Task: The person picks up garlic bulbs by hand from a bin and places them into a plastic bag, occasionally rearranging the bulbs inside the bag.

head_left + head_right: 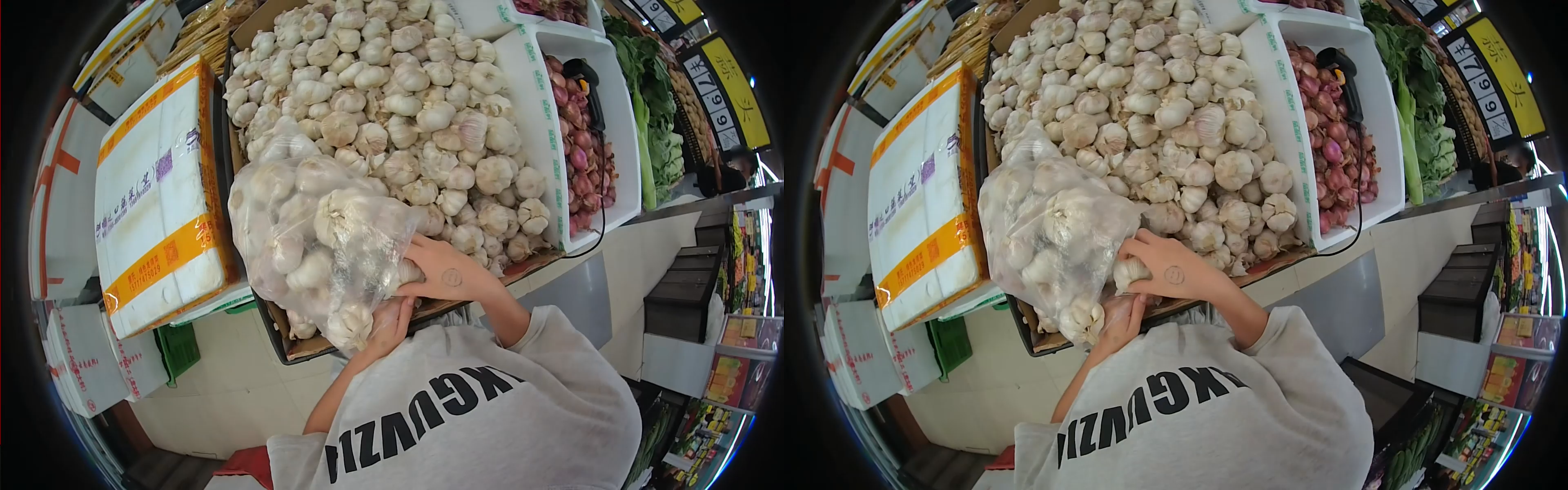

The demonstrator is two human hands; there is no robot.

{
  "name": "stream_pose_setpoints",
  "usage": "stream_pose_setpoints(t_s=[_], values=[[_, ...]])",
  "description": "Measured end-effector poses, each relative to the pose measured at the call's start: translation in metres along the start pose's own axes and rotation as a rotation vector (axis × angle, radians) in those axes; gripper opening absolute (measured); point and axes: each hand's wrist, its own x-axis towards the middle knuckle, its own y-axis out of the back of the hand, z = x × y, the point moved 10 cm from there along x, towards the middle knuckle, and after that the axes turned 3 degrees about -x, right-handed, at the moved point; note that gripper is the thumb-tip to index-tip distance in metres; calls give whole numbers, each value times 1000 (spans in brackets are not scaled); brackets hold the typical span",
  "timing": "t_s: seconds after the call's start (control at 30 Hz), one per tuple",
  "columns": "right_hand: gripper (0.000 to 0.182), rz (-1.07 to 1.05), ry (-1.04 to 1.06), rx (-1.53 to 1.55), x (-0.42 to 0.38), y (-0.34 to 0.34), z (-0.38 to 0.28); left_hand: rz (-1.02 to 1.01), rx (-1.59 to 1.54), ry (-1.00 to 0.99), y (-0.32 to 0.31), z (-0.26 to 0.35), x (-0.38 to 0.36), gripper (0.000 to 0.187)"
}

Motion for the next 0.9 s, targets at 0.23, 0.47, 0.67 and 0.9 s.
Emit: stream_pose_setpoints(t_s=[0.23, 0.47, 0.67, 0.9], values=[[39, 358, -196, 290, -6, 94, 57, 122, -25, -111, 13, 15, 1, 21], [30, 1041, -237, 66, -7, 208, 88, 132, -1, -157, 16, 23, 3, 19], [16, 850, -171, 449, 15, 164, 96, 109, -66, -99, 14, 18, 0, 20], [10, -263, 109, 372, 17, 22, -9, 107, -71, -74, 11, 15, 0, 23]])
